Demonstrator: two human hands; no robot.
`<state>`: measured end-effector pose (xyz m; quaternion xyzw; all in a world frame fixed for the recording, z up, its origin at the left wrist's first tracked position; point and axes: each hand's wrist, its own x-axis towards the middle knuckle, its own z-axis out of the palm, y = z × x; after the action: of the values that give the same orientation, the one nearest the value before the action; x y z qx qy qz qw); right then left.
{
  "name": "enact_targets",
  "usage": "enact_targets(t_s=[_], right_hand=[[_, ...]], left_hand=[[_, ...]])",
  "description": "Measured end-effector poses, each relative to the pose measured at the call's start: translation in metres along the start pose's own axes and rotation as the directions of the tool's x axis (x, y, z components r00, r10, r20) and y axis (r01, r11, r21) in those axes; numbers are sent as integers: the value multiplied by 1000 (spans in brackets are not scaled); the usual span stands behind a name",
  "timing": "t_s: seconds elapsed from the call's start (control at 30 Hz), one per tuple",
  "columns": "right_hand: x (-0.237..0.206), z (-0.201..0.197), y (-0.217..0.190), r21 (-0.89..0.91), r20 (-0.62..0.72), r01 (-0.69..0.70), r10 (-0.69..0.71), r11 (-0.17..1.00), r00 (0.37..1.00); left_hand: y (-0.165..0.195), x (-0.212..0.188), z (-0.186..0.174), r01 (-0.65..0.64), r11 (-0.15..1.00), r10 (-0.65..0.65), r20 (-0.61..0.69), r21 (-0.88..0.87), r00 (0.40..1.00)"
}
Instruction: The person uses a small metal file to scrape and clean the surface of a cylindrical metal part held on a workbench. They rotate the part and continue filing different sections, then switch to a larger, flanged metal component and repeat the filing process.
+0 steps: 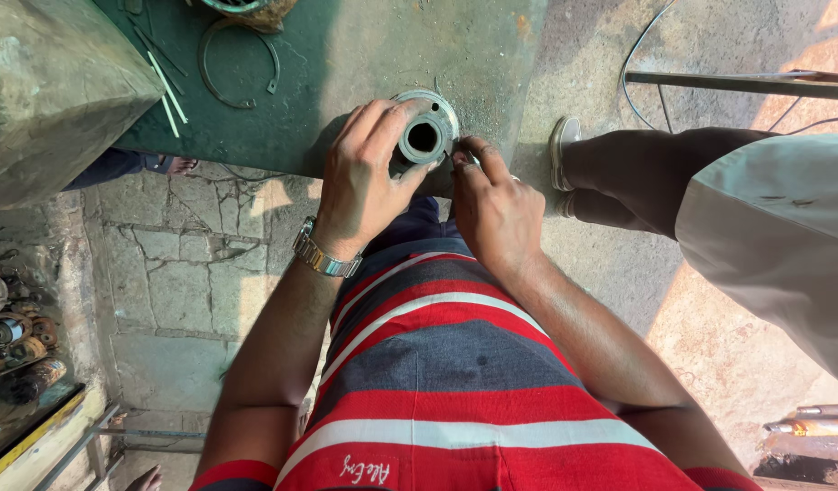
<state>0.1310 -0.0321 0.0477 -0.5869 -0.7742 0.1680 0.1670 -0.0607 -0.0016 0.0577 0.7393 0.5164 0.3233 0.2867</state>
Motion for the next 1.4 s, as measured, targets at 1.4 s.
enact_targets(t_s=[1.4], right_hand=[[4,-10,3,70,-4,-24,24,997,1000]], left_hand=[[1,-2,6,-78,997,77,-58,2,995]])
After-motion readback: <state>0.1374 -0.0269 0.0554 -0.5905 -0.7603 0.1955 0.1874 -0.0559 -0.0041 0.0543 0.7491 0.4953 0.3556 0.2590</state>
